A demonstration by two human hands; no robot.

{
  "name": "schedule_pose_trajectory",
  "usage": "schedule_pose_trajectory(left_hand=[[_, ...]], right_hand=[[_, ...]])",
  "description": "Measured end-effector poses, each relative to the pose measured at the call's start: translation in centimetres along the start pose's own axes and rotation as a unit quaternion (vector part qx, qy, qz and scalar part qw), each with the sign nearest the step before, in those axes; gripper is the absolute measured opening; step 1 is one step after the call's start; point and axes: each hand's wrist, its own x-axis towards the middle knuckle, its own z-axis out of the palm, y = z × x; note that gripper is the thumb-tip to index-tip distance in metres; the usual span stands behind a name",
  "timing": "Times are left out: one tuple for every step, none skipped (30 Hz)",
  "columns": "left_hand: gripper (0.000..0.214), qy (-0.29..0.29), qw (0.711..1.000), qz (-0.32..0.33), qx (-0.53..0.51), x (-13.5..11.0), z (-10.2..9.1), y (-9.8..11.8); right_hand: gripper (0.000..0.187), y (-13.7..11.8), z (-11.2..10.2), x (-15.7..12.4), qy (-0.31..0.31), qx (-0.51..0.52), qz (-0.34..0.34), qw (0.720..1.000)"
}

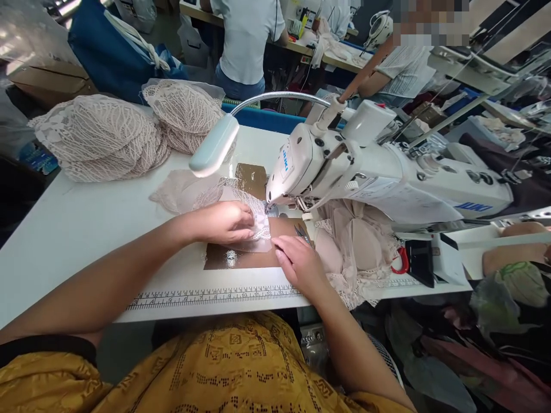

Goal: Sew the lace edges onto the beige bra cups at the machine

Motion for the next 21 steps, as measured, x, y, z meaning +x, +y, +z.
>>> schedule_pose_trajectory(left_hand=[[0.033,-0.007,1.000,0.001,0.000,0.2,0.2,0.2],[0.034,-0.010,1.000,0.001,0.003,0.4,0.6,0.4],[0.034,-0.007,1.000,0.001,0.011,0.6,1.1,0.5],[0.033,0.002,1.000,0.002,0.027,0.8,1.6,0.5],[0.033,0.011,0.999,0.007,0.048,0.9,2.1,0.5],[0.032,0.018,0.997,0.014,0.072,1.0,2.6,0.5],[0.033,0.023,0.995,0.019,0.096,1.1,3.1,0.5],[0.034,0.028,0.992,0.022,0.117,1.1,3.4,0.4],[0.035,0.033,0.990,0.023,0.134,1.1,3.7,0.4],[0.036,0.036,0.988,0.023,0.147,1.2,3.9,0.4],[0.037,0.037,0.987,0.024,0.156,1.2,3.9,0.5],[0.038,0.036,0.985,0.026,0.164,1.2,4.0,0.4],[0.039,0.035,0.984,0.027,0.171,1.2,3.9,0.4],[0.040,0.033,0.983,0.028,0.176,1.3,3.9,0.3],[0.041,0.033,0.983,0.029,0.180,1.3,3.9,0.2],[0.042,0.033,0.982,0.030,0.184,1.4,3.8,0.1],[0.042,0.034,0.981,0.030,0.187,1.5,3.8,-0.1],[0.043,0.036,0.981,0.031,0.189,1.6,3.8,-0.3],[0.043,0.039,0.980,0.031,0.191,1.6,3.7,-0.4],[0.043,0.040,0.980,0.031,0.193,1.7,3.7,-0.5],[0.042,0.040,0.979,0.030,0.195,1.7,3.7,-0.6]], right_hand=[[0.032,0.0,0.1,0.2,-0.002,-0.021,0.016,1.000],[0.032,-0.1,0.2,0.3,-0.009,-0.044,0.027,0.999],[0.032,-0.1,0.3,0.4,-0.020,-0.066,0.032,0.997],[0.031,-0.2,0.5,0.5,-0.029,-0.084,0.032,0.996],[0.031,-0.3,0.6,0.6,-0.034,-0.096,0.029,0.994],[0.030,-0.5,0.7,0.5,-0.035,-0.104,0.025,0.994],[0.030,-0.6,0.8,0.5,-0.035,-0.109,0.022,0.993],[0.030,-0.6,0.9,0.4,-0.034,-0.111,0.021,0.993],[0.030,-0.7,1.0,0.3,-0.034,-0.112,0.022,0.993],[0.030,-0.8,1.0,0.3,-0.033,-0.114,0.023,0.993],[0.030,-0.8,1.1,0.3,-0.033,-0.116,0.025,0.992],[0.029,-0.8,1.1,0.3,-0.033,-0.118,0.025,0.992],[0.029,-0.8,1.0,0.4,-0.035,-0.119,0.025,0.992],[0.028,-0.8,1.0,0.4,-0.038,-0.120,0.026,0.992],[0.028,-0.7,1.0,0.6,-0.041,-0.121,0.026,0.991],[0.027,-0.7,1.0,0.7,-0.044,-0.123,0.028,0.991],[0.027,-0.7,1.0,0.8,-0.045,-0.126,0.030,0.991],[0.027,-0.6,1.0,1.0,-0.045,-0.131,0.033,0.990],[0.028,-0.6,1.0,1.1,-0.045,-0.136,0.036,0.989],[0.028,-0.6,1.0,1.3,-0.045,-0.140,0.038,0.988],[0.028,-0.6,1.0,1.4,-0.046,-0.143,0.039,0.988]])
